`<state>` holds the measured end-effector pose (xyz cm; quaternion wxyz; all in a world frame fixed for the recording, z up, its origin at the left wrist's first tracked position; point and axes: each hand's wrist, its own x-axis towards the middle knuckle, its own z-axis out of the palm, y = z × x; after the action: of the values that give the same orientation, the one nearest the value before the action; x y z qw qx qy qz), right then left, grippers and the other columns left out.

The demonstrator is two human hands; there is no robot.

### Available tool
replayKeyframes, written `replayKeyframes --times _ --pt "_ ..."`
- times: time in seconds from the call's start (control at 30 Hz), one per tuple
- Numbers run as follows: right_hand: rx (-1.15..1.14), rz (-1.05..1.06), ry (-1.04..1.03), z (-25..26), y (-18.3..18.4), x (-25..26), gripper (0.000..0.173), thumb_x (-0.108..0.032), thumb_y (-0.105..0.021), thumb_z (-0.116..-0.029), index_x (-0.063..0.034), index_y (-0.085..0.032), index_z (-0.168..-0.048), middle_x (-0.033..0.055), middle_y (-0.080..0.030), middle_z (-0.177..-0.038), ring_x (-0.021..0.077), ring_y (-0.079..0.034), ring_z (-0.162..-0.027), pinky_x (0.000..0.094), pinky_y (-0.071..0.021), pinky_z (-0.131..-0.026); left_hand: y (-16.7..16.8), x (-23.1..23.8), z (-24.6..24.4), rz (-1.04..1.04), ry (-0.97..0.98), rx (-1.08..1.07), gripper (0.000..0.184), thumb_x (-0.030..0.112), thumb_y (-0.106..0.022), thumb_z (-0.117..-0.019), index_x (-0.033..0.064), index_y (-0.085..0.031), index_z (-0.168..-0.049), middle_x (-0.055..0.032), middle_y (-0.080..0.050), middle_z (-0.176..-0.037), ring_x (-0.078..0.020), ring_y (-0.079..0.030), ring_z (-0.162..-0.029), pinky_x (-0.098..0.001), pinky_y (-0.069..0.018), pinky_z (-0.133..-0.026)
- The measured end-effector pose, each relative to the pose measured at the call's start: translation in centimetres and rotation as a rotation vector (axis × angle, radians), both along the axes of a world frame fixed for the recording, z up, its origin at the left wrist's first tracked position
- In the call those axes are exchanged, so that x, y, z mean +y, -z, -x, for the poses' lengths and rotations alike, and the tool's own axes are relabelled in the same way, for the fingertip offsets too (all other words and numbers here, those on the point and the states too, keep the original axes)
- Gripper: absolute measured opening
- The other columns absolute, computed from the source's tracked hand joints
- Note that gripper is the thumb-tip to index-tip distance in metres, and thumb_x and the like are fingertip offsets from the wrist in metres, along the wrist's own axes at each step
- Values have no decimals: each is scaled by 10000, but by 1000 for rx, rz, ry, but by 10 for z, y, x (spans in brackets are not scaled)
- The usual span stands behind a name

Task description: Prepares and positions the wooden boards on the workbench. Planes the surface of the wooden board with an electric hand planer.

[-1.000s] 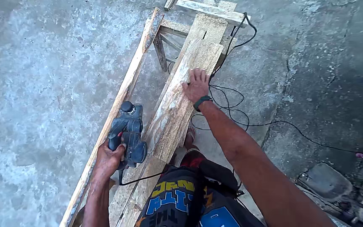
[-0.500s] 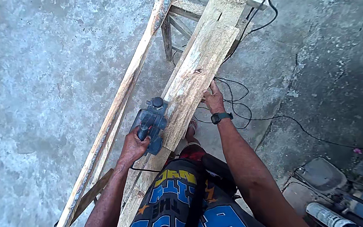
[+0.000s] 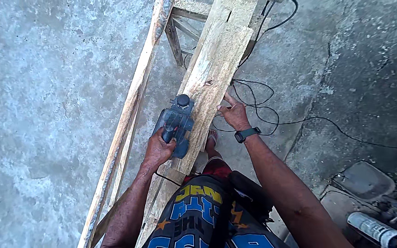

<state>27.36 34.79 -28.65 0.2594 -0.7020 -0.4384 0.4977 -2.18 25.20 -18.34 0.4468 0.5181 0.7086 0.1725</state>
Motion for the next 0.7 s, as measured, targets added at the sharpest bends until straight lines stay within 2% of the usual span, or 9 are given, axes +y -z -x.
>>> replayKeyframes --times 0.13,0.23,0.37,0.43,0.57,0.7 --pt "-24 10 -12 2 -10 -5 650 -165 -678 -993 -156 -408 -1584 89 -518 -1543 267 -731 -882 479 -607 -805 0 31 -13 7 26 11 233 220 -683 -844 105 -687 -1046 -8 -662 -777 -106 -639 -673 -355 -551 -638" --pt "-68 45 -22 5 -22 -8 648 -180 -659 -1003 -197 -394 -1594 136 -595 -1448 296 -718 -803 524 -592 -755 -2 53 -21 26 50 18 270 221 -707 -861 89 -678 -1095 -45 -685 -835 -153 -666 -732 -419 -568 -690" --pt "-118 40 -20 9 -19 -4 653 -170 -654 -1004 -160 -386 -1599 148 -588 -1450 289 -711 -816 515 -585 -755 -1 79 -33 45 65 20 295 202 -709 -869 92 -668 -1140 -67 -690 -861 -184 -672 -742 -454 -568 -687" --pt "-147 22 -33 9 -15 -2 650 -165 -653 -999 -151 -393 -1594 144 -563 -1479 290 -722 -898 511 -591 -819 -2 92 -38 51 73 13 314 196 -714 -876 96 -666 -1169 -69 -692 -880 -187 -671 -750 -456 -568 -689" --pt "-145 37 -44 8 -15 0 646 -177 -657 -1004 -131 -393 -1591 135 -532 -1515 259 -732 -969 467 -599 -884 1 116 -47 26 85 23 266 209 -704 -878 113 -663 -1122 -58 -682 -823 -179 -661 -677 -440 -566 -620" --pt "-128 22 -47 6 -13 -1 650 -178 -663 -999 -129 -396 -1589 129 -530 -1518 239 -728 -1012 439 -602 -906 0 140 -56 -5 107 35 268 218 -706 -887 110 -662 -1128 -56 -689 -834 -173 -666 -680 -433 -570 -620"
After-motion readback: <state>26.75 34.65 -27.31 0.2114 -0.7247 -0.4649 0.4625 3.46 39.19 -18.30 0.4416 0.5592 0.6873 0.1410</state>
